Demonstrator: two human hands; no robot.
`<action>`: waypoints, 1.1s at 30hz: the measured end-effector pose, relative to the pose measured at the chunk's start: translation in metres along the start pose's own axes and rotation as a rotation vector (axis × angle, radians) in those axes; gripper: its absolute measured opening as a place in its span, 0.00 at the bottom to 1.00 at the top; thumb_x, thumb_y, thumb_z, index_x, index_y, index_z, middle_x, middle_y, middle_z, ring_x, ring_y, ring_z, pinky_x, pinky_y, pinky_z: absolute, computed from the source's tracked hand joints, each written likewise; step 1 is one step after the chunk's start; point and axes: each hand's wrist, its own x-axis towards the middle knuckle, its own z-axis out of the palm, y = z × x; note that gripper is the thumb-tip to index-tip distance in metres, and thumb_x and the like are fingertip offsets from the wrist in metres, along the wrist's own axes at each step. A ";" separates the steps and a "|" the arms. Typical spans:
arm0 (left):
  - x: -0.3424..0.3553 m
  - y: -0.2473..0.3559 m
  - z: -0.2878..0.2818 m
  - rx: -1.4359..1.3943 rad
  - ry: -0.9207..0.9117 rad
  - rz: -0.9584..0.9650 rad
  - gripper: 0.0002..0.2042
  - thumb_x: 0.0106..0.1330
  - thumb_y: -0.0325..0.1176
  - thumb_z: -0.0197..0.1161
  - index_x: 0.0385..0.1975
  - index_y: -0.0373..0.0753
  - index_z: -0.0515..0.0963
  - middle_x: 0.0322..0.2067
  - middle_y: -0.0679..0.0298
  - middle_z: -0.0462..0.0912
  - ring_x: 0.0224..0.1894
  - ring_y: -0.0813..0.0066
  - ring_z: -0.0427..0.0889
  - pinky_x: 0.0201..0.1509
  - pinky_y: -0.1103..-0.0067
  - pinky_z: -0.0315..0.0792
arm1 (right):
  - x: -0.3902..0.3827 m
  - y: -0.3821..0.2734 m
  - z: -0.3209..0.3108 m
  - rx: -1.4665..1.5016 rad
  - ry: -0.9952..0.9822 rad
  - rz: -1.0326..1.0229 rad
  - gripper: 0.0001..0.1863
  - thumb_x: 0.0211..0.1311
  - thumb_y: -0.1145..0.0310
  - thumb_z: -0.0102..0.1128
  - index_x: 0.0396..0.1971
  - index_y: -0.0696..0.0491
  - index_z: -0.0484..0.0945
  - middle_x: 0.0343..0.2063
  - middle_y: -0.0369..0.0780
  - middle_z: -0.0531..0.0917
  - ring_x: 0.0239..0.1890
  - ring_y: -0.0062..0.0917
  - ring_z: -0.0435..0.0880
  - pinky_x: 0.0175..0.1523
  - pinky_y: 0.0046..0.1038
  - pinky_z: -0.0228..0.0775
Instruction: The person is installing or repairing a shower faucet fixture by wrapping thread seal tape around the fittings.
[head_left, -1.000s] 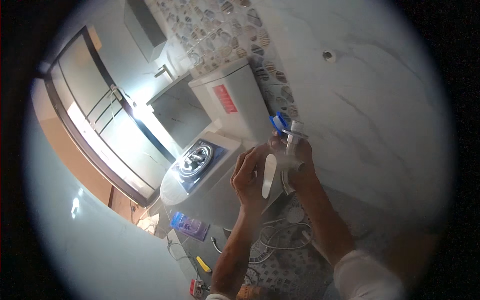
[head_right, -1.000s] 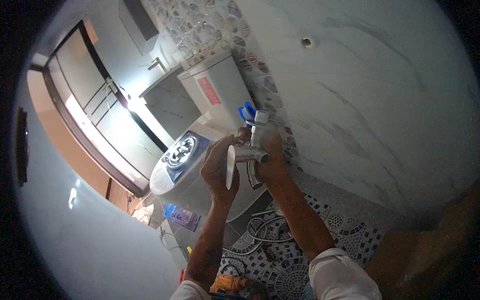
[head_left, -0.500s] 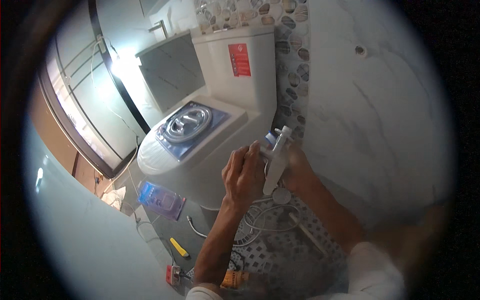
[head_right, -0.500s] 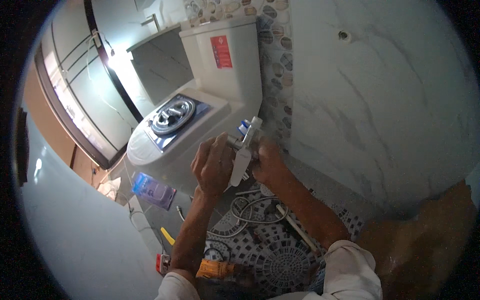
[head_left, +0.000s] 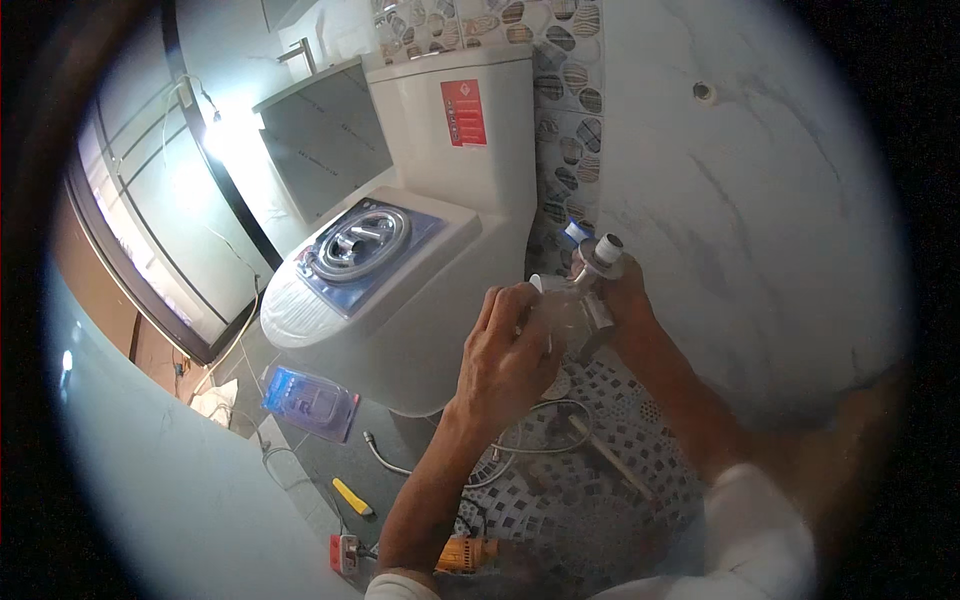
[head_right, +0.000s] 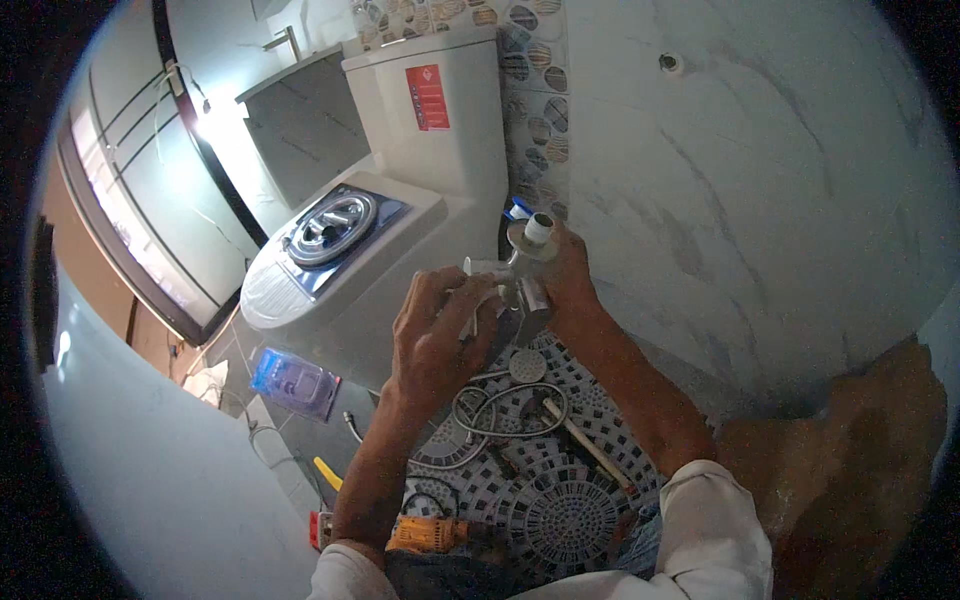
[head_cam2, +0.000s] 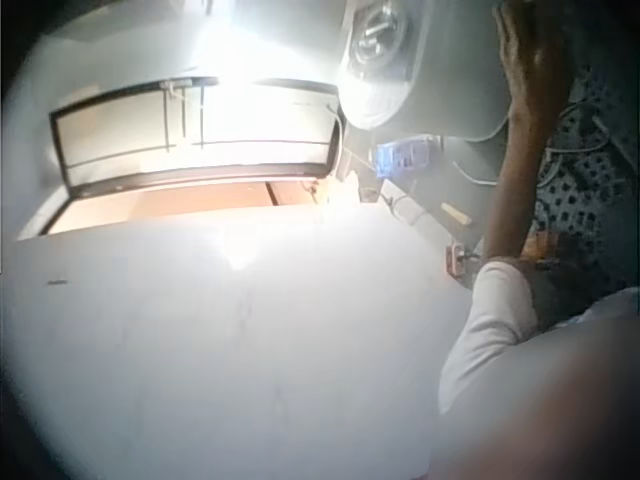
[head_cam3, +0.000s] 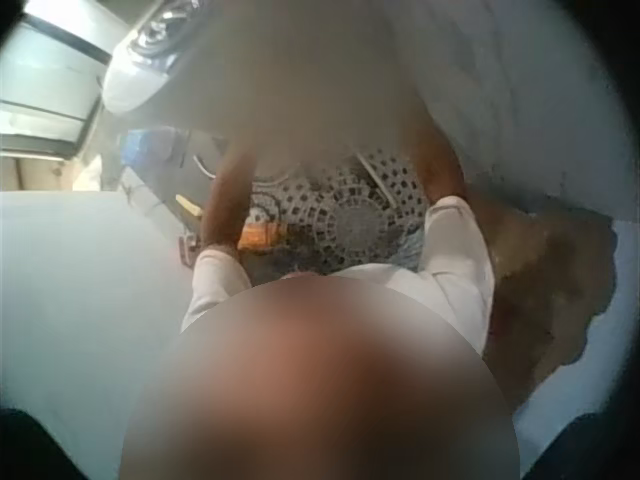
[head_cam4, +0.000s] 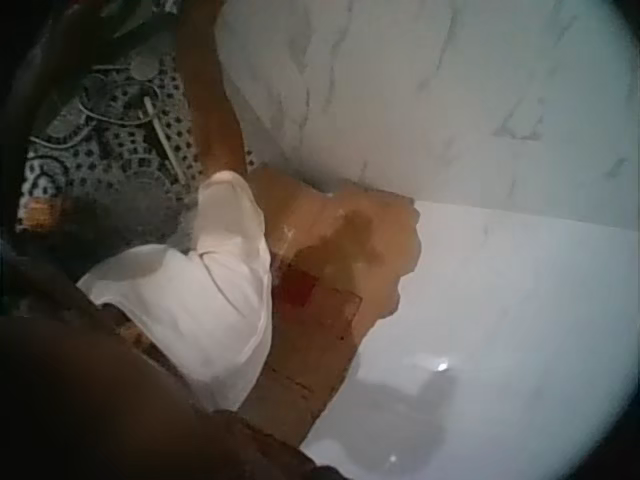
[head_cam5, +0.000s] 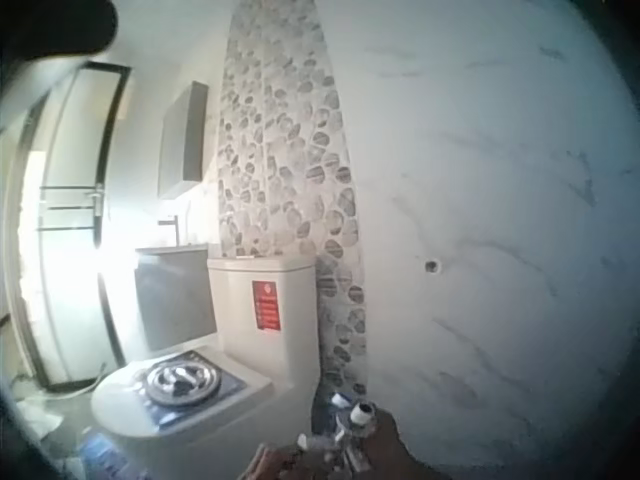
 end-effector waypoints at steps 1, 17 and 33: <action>-0.003 0.002 0.002 -0.015 -0.024 -0.037 0.15 0.53 0.21 0.67 0.43 0.35 0.79 0.37 0.55 0.74 0.42 0.59 0.81 0.38 0.74 0.79 | 0.002 0.000 -0.003 0.053 0.005 0.030 0.07 0.60 0.65 0.60 0.33 0.52 0.76 0.29 0.36 0.78 0.29 0.21 0.78 0.32 0.27 0.73; -0.074 -0.024 0.025 -0.362 -0.574 -0.817 0.14 0.61 0.33 0.64 0.42 0.31 0.78 0.36 0.50 0.84 0.40 0.62 0.83 0.42 0.67 0.75 | -0.019 0.116 -0.023 -0.622 -0.088 0.081 0.13 0.68 0.65 0.46 0.40 0.61 0.70 0.32 0.42 0.78 0.35 0.26 0.79 0.45 0.30 0.74; -0.391 -0.051 0.062 -0.506 -0.993 -1.201 0.13 0.61 0.31 0.64 0.41 0.29 0.79 0.37 0.55 0.84 0.39 0.67 0.82 0.45 0.71 0.74 | -0.133 0.209 -0.141 -0.803 -0.528 0.568 0.14 0.71 0.65 0.42 0.47 0.60 0.65 0.25 0.39 0.74 0.26 0.22 0.75 0.33 0.29 0.70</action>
